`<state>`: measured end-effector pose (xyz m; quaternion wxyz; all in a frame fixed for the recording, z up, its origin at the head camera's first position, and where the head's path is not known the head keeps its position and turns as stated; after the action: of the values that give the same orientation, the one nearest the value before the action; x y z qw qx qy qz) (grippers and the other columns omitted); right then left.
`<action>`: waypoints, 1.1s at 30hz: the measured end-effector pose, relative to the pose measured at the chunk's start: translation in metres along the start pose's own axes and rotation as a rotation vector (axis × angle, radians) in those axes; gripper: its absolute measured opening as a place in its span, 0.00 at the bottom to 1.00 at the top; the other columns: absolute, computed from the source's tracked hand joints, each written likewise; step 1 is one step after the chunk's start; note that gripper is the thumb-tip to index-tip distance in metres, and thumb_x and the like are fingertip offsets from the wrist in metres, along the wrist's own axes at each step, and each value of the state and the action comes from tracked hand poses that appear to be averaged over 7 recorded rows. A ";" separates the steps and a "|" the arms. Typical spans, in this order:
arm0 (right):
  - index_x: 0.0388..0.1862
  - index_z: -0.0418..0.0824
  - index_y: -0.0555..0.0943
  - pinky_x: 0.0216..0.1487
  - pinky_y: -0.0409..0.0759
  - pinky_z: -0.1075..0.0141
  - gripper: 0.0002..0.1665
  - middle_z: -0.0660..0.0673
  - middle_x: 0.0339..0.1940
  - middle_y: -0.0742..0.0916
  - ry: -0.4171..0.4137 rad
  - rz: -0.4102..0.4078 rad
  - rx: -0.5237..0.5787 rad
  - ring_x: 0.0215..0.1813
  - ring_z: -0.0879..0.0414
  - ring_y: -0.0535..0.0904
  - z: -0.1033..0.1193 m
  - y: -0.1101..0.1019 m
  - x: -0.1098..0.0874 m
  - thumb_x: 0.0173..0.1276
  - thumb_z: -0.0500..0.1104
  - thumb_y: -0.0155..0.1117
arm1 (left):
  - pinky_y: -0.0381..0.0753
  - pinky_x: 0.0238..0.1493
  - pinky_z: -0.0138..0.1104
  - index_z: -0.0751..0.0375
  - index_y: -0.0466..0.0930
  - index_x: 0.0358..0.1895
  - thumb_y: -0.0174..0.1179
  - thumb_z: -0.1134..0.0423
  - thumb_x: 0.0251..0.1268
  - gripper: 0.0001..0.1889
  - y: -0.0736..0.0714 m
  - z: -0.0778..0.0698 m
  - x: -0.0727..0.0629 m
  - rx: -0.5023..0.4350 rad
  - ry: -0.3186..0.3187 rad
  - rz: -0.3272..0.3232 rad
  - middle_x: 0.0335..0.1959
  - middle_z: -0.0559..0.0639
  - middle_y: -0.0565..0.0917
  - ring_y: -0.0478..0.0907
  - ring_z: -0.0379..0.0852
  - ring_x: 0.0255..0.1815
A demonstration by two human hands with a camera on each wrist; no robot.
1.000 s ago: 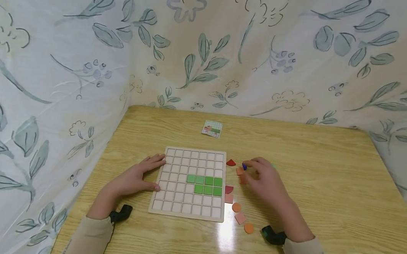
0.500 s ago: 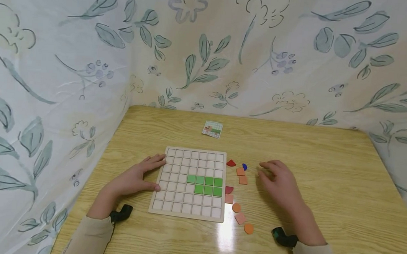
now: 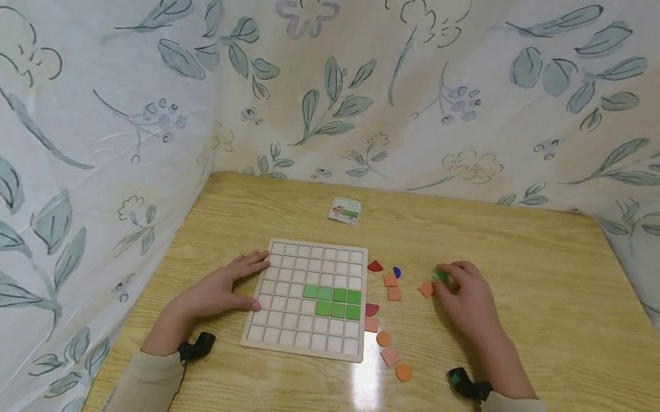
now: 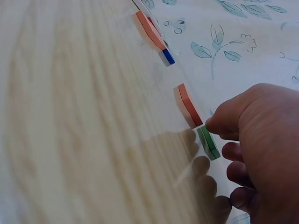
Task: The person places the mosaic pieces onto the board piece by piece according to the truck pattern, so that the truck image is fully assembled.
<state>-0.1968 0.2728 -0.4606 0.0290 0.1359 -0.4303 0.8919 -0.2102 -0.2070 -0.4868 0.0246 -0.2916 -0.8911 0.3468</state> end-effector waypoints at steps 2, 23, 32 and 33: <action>0.60 0.33 0.89 0.43 0.80 0.51 0.17 0.37 0.54 0.85 0.004 -0.005 -0.001 0.44 0.47 0.80 -0.003 0.000 -0.001 0.75 0.37 0.74 | 0.44 0.84 0.69 0.48 0.65 0.87 0.80 0.45 0.64 0.50 0.000 0.000 0.000 -0.003 0.004 -0.001 0.91 0.45 0.54 0.39 0.68 0.90; 0.56 0.35 0.91 0.40 0.77 0.59 0.13 0.40 0.54 0.88 -0.013 -0.017 -0.006 0.41 0.52 0.78 -0.005 0.001 0.000 0.77 0.37 0.73 | 0.44 0.83 0.70 0.47 0.65 0.87 0.80 0.44 0.63 0.50 0.000 0.001 0.001 0.007 -0.001 -0.009 0.91 0.43 0.54 0.39 0.70 0.90; 0.55 0.34 0.91 0.43 0.81 0.53 0.13 0.38 0.53 0.88 -0.003 -0.026 0.002 0.46 0.46 0.83 -0.002 0.003 0.001 0.75 0.38 0.74 | 0.45 0.83 0.70 0.48 0.65 0.87 0.80 0.45 0.64 0.50 0.001 -0.001 0.000 0.015 0.002 -0.007 0.91 0.45 0.54 0.39 0.69 0.90; 0.55 0.34 0.91 0.44 0.81 0.52 0.13 0.38 0.53 0.88 -0.003 -0.025 0.005 0.48 0.44 0.84 0.000 0.004 0.001 0.75 0.38 0.74 | 0.45 0.83 0.70 0.48 0.65 0.87 0.80 0.45 0.64 0.50 0.001 -0.001 0.000 0.014 0.000 -0.006 0.91 0.45 0.54 0.39 0.69 0.90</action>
<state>-0.1983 0.2707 -0.4636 0.0392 0.1427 -0.4266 0.8923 -0.2093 -0.2059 -0.4871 0.0278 -0.2886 -0.8896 0.3530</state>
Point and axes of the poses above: each hand's wrist, its own x-axis towards the middle knuckle, its own y-axis out of the palm, z = x × y, the point moved 9 cm from there along x, towards the middle knuckle
